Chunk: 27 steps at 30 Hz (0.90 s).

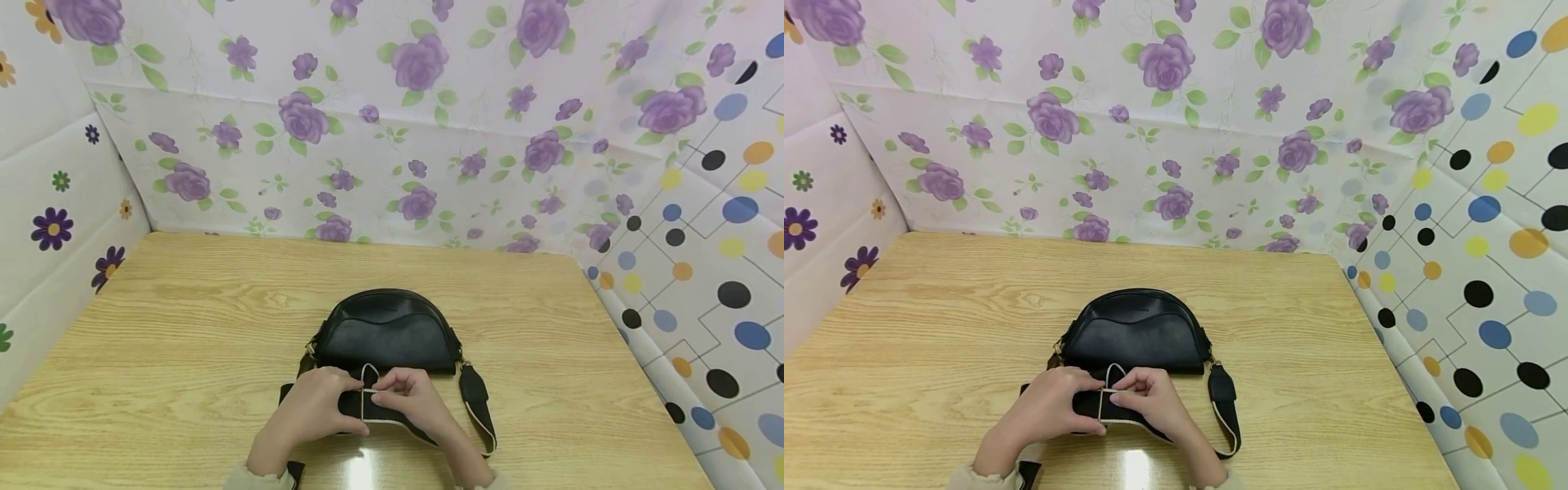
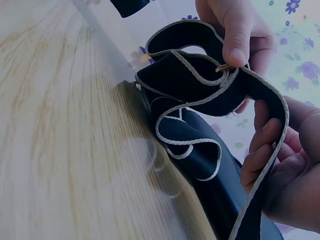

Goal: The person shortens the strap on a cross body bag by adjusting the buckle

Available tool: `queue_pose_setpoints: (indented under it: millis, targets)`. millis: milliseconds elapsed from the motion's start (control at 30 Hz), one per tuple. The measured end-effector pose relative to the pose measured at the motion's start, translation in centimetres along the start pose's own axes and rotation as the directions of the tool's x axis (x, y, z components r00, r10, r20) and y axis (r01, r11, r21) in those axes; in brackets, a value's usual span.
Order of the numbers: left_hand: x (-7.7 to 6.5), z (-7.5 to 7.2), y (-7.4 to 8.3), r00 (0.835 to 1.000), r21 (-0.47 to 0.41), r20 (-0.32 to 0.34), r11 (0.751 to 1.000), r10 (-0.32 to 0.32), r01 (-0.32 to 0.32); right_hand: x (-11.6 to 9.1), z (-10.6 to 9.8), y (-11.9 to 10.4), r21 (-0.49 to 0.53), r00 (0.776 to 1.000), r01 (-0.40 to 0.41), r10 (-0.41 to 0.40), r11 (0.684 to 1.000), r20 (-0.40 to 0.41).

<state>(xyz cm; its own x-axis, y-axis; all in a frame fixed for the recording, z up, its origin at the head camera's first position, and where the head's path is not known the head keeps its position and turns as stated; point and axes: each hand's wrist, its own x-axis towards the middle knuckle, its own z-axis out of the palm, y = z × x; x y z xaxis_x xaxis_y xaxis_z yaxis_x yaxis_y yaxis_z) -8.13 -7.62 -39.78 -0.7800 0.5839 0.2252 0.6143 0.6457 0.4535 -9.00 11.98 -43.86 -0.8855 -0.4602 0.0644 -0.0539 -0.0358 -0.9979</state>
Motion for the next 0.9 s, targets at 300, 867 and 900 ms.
queue_pose_setpoints:
  millis: [300,867,900]
  targets:
    - [0.07,-0.03,0.4,1.0,0.0,0.003,1.0,0.012,-0.012,0.14,0.41,0.0,0.018,1.0,-0.027,0.027,0.999,0.001]
    - [0.0,-0.15,0.24,0.999,0.013,0.004,0.999,0.036,-0.036,-0.21,0.13,-0.23,-0.021,0.998,-0.049,0.05,0.999,0.049]
    - [0.0,-0.17,0.22,0.999,0.013,0.003,0.999,0.037,-0.037,-0.28,0.02,-0.24,-0.024,0.997,-0.05,0.052,0.998,0.056]
